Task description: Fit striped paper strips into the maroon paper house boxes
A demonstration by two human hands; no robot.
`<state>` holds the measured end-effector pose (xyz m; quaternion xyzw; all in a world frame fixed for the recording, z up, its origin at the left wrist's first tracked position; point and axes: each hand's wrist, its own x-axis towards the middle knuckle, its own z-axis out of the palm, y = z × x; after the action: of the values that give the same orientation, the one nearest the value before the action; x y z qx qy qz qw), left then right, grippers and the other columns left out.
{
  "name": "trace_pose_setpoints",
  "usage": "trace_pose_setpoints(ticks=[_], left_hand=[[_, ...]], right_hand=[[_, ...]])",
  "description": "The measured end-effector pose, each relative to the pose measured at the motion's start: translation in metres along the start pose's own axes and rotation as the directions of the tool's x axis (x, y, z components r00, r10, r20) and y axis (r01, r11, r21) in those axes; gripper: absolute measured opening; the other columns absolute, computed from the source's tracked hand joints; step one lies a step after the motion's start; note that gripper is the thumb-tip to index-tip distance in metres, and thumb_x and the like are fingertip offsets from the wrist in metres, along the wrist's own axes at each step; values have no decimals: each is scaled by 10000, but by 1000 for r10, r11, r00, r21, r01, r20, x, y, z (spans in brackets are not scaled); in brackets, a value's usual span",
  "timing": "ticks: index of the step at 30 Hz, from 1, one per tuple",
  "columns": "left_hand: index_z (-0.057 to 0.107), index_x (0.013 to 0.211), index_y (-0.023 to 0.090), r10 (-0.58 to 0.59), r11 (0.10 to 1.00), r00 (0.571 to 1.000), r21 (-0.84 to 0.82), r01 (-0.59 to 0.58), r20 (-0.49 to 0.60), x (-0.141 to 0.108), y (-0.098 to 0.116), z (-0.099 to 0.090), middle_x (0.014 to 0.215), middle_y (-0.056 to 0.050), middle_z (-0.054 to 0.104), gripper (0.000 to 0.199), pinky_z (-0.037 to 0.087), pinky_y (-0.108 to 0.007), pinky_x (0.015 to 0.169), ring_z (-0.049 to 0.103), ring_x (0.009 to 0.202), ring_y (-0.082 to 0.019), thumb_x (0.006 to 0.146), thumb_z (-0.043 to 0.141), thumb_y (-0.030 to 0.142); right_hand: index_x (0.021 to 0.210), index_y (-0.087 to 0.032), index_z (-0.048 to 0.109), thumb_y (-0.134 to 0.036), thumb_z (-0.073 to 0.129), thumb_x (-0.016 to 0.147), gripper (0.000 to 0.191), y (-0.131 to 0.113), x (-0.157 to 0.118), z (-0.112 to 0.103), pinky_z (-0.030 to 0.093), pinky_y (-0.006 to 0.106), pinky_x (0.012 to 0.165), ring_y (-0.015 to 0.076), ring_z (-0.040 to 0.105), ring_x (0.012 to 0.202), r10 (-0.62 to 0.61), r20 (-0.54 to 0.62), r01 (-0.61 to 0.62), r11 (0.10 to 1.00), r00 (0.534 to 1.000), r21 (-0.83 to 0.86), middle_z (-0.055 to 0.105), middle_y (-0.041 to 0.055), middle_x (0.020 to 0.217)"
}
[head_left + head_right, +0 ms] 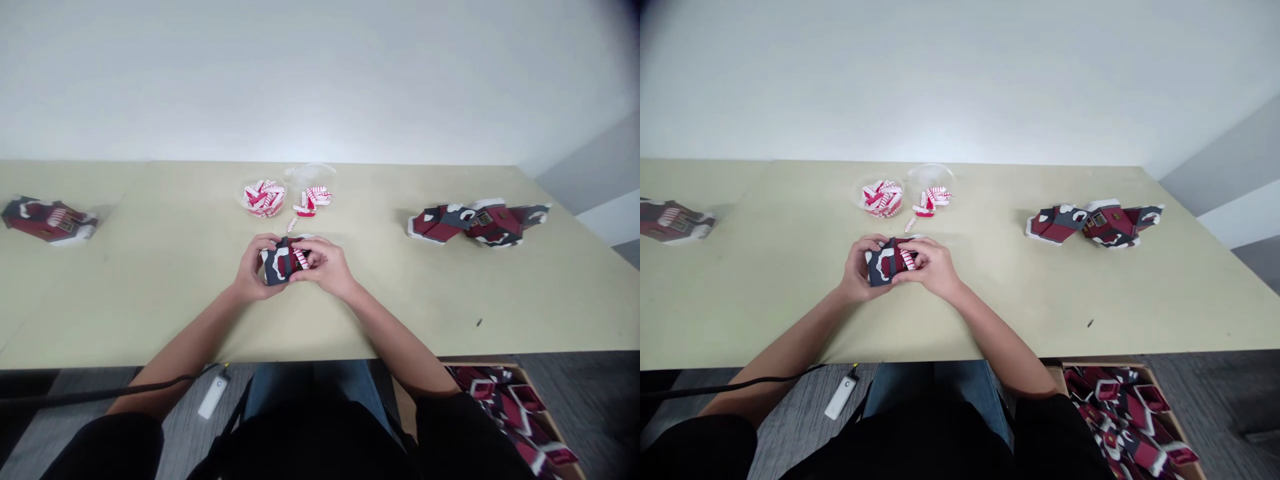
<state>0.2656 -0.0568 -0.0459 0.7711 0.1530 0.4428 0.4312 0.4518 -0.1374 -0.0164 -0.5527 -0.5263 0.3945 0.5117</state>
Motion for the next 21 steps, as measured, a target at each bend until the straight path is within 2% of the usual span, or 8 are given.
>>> trace_pose_setpoints(ticks=[6,15,21], left_hand=[[453,1124,259,-37,999,999,18,37,-1,0,1,0,1201,-118,532,690,521,-409,860,575,1108,-272,594,877,387],[458,1138,264,-18,1000,1000,-8,18,-17,-1,1,2,1210,-115,522,674,511,-416,897,568,1132,-271,619,872,381],[476,1104,257,-61,998,997,-17,60,-46,-2,-1,2,1178,-110,532,691,506,-445,917,568,1117,-275,578,899,408]], right_hand=[[896,-208,713,-513,920,476,559,-4,2,1,503,256,539,71,483,568,3,-11,-3,1000,1000,24,614,47,1016],[896,-216,726,-520,917,490,542,-3,1,7,525,284,580,84,506,600,-49,-29,50,998,998,38,587,41,1010],[939,-221,735,-473,915,537,507,0,-1,12,533,290,605,138,585,718,-105,-89,99,992,990,-72,620,63,1032]])
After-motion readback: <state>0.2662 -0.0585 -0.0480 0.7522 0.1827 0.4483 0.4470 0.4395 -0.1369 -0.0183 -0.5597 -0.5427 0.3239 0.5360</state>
